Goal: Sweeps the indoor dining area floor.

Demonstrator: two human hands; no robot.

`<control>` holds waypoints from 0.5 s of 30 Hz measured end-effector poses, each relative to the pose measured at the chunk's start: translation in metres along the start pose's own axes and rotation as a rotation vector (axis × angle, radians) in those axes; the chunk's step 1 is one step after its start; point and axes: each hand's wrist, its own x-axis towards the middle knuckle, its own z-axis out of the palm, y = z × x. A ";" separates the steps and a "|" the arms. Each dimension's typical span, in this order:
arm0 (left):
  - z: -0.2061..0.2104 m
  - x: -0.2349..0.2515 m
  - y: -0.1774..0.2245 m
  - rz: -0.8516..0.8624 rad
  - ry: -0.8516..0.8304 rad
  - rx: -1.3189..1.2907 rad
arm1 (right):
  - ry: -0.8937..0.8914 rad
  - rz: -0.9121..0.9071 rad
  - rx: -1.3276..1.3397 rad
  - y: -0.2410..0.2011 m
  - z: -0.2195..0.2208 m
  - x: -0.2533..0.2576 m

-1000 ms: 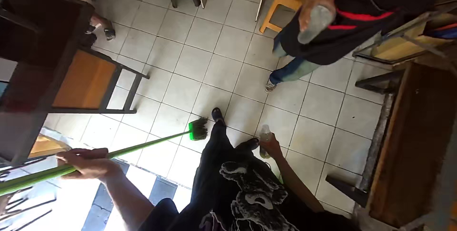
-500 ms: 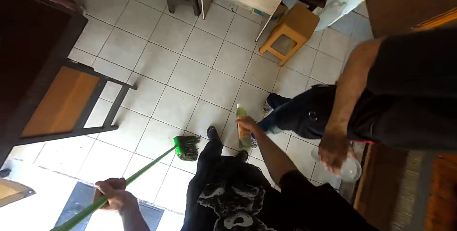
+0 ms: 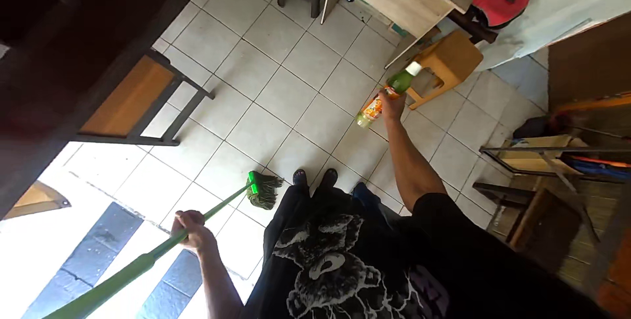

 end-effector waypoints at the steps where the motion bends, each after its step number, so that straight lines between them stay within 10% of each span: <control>1: 0.003 0.000 -0.001 0.000 0.004 0.007 | -0.023 -0.041 0.032 0.004 -0.003 0.001; 15: 0.009 -0.089 0.018 0.113 0.402 0.057 | -1.020 -0.126 -1.245 0.098 -0.059 -0.020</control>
